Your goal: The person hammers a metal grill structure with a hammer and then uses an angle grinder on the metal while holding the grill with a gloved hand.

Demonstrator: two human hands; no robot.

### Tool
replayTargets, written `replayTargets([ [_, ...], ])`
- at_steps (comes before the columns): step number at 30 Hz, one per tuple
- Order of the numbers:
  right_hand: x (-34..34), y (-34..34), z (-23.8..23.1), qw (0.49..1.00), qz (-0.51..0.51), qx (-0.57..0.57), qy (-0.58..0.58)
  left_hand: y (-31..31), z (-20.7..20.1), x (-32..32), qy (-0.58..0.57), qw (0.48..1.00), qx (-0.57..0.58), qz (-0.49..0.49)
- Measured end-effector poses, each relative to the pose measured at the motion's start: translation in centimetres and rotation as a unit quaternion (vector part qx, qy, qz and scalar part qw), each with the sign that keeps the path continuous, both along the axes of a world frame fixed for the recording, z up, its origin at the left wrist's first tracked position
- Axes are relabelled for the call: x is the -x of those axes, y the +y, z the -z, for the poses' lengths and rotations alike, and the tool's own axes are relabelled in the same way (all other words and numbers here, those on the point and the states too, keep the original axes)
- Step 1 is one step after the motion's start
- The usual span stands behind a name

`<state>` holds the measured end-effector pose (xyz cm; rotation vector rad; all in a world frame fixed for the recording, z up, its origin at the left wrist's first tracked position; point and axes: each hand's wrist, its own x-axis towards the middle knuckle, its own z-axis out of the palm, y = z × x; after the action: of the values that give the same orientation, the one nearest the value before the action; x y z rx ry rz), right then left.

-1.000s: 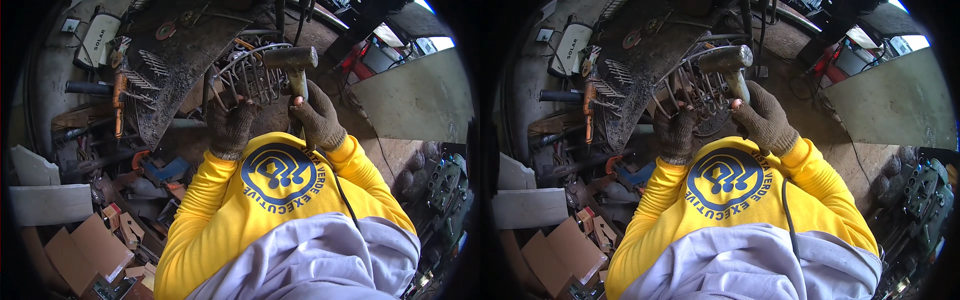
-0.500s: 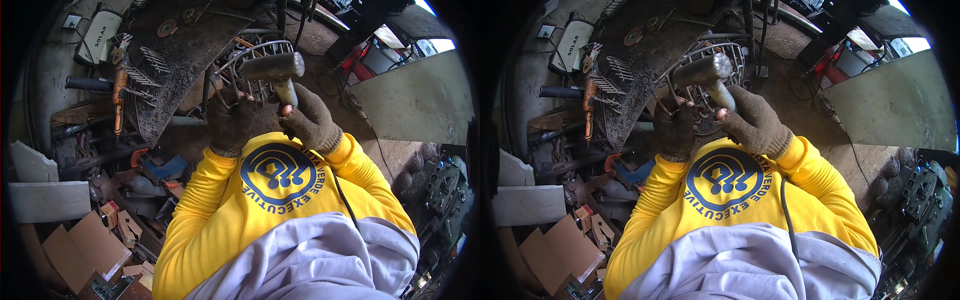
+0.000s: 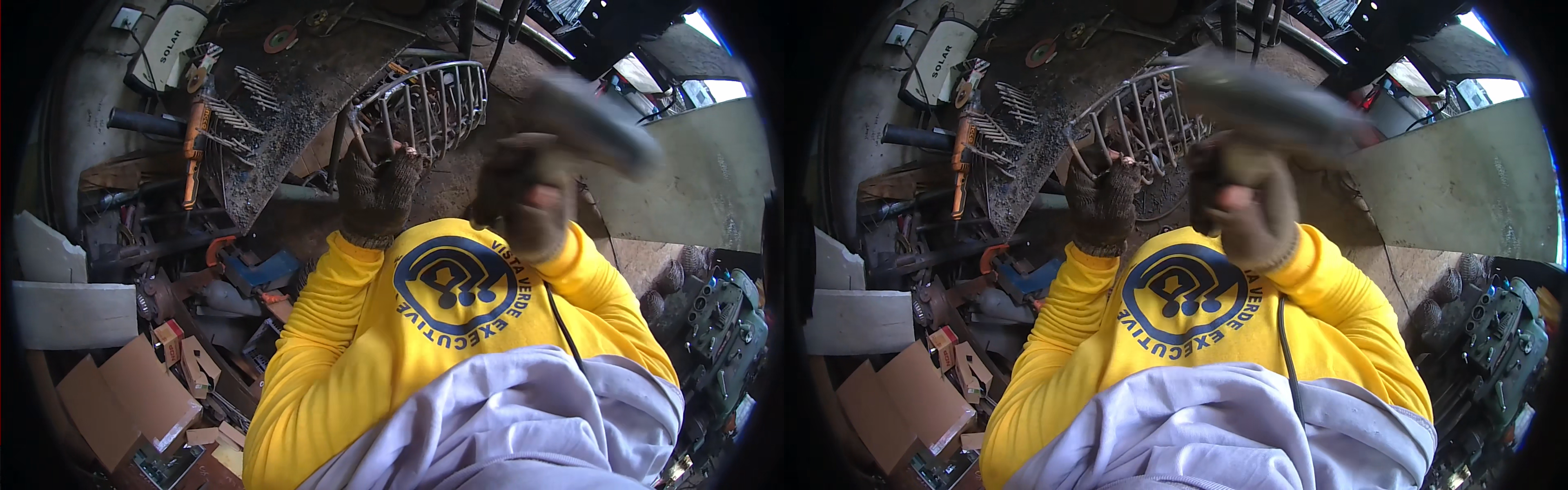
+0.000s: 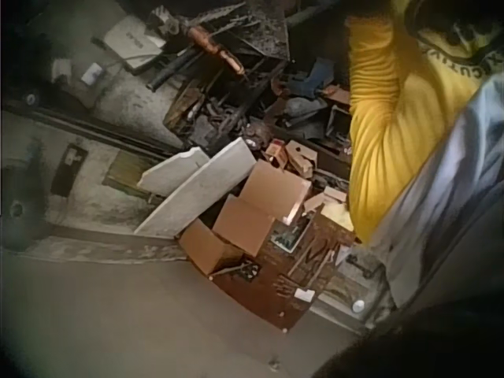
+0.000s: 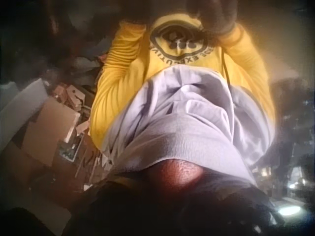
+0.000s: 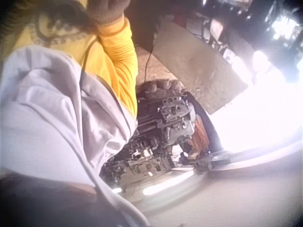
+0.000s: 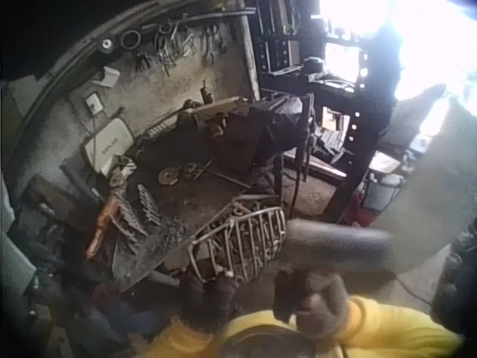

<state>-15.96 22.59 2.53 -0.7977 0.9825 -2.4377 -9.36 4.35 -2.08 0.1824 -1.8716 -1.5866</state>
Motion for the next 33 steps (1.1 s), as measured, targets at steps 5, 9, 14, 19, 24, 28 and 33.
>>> replayTargets([
  [5,1.9,0.8,-1.7,0.957,-0.092,-0.261,0.089,-1.9,-1.2,0.6,-0.058,0.983,-0.17,0.034],
  [9,1.9,0.6,-1.8,0.975,-0.04,-0.217,-0.041,0.0,-2.4,0.4,-0.006,0.995,-0.096,0.022],
  [14,1.5,0.0,-1.3,0.971,-0.071,-0.225,-0.037,-0.5,-1.5,0.1,0.005,0.998,-0.052,0.034],
  [19,2.6,-1.1,-0.4,0.947,0.092,-0.308,-0.011,-0.5,-2.2,-1.0,0.004,0.999,-0.043,0.02],
  [24,7.2,-0.2,5.3,0.909,0.218,-0.342,-0.1,1.6,-4.4,-1.2,0.003,0.988,-0.155,-0.012],
  [28,9.0,1.6,8.9,0.91,0.164,-0.284,-0.253,2.9,-4.1,-1.1,0.036,0.978,-0.206,0.01],
  [33,9.1,3.3,13.6,0.834,0.214,-0.432,0.267,4.6,-1.5,-1.6,0.073,0.939,-0.318,0.106],
])
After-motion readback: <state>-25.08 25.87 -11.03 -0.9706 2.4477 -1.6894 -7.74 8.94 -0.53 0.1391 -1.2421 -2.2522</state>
